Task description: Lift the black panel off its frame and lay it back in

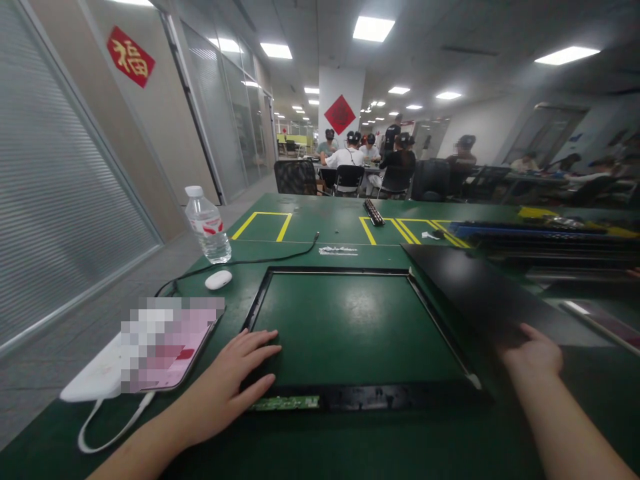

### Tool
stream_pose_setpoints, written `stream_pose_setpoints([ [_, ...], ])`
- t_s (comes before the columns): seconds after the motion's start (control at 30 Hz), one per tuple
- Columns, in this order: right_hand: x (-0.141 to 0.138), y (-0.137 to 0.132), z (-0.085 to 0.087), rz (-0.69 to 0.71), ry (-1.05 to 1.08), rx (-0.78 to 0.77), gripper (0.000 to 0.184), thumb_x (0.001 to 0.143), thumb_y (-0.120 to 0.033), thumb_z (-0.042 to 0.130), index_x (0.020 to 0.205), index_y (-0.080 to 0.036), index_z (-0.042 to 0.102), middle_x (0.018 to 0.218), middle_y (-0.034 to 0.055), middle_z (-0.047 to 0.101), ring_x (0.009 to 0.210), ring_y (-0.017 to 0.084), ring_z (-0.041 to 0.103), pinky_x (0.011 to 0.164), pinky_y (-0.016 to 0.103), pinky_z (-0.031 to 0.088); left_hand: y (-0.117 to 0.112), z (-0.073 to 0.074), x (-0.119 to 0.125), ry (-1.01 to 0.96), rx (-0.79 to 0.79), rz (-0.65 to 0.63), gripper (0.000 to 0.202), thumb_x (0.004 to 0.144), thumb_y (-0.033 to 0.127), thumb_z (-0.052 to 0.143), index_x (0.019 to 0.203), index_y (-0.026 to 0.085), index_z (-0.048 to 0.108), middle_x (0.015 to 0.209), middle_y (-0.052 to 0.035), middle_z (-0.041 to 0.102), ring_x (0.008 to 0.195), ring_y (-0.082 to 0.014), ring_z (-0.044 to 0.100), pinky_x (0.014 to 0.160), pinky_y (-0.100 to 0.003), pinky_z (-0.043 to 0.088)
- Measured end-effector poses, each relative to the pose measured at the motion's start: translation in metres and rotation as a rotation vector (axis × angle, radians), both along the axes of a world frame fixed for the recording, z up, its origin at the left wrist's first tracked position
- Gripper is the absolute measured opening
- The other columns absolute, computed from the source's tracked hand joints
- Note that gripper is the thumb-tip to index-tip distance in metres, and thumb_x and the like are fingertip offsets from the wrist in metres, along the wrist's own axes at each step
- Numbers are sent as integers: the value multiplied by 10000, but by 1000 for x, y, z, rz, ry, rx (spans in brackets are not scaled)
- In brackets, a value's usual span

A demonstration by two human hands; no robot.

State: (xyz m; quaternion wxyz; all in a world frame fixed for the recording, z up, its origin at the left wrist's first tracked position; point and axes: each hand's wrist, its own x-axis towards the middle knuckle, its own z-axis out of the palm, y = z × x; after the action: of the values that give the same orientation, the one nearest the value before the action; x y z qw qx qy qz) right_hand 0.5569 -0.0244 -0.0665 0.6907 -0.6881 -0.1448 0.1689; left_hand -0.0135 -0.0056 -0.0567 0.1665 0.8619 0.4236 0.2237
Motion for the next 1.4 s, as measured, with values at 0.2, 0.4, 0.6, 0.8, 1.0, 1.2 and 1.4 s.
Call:
stream_pose_setpoints([
  [0.2,-22,3,14,-347,619,362,353,585,9,513,871,-183,589,1033,84,680,930,200,673,973,471,546,6,-5,-6,121,71,-30,424,997,437,518,1394,348,636,1544,-43,555,1431,-300,488,1216,-561,306],
  [0.4,-22,3,16,-351,667,365,321,639,58,509,829,-183,605,919,28,677,824,170,675,953,457,574,8,-4,-6,143,50,-51,421,1012,426,495,1406,353,625,1549,-38,549,1432,-292,488,1216,-561,306],
  [0.6,-7,6,0,-323,679,363,372,628,57,521,888,-179,641,911,21,678,758,158,676,845,428,629,11,-2,-7,157,25,-84,419,1026,382,467,1415,345,618,1549,-49,547,1429,-295,489,1212,-567,315],
  [0.8,-4,7,-5,-291,665,356,359,636,38,540,907,-179,628,859,14,666,693,158,657,735,395,645,8,-2,-4,158,20,-72,413,1018,388,467,1395,345,630,1545,-60,548,1419,-298,493,1197,-565,350],
  [1.0,-5,8,-1,-221,635,370,323,595,26,527,826,-190,596,796,-8,660,665,151,647,769,382,630,6,-2,0,104,57,-50,388,1001,355,481,1339,330,669,1498,-63,592,1388,-293,520,1207,-556,336],
  [1.2,-16,6,9,-276,641,387,318,607,47,506,802,-184,602,804,6,659,671,144,639,787,383,635,12,-5,-2,137,38,-78,399,983,345,496,1347,329,659,1507,-71,580,1388,-308,515,1190,-565,363],
  [1.4,-23,2,15,-262,651,381,328,643,50,498,828,-198,605,870,25,656,696,160,633,786,438,649,10,-4,0,130,21,-63,385,972,321,507,1322,328,666,1493,-69,586,1379,-308,516,1184,-568,370],
])
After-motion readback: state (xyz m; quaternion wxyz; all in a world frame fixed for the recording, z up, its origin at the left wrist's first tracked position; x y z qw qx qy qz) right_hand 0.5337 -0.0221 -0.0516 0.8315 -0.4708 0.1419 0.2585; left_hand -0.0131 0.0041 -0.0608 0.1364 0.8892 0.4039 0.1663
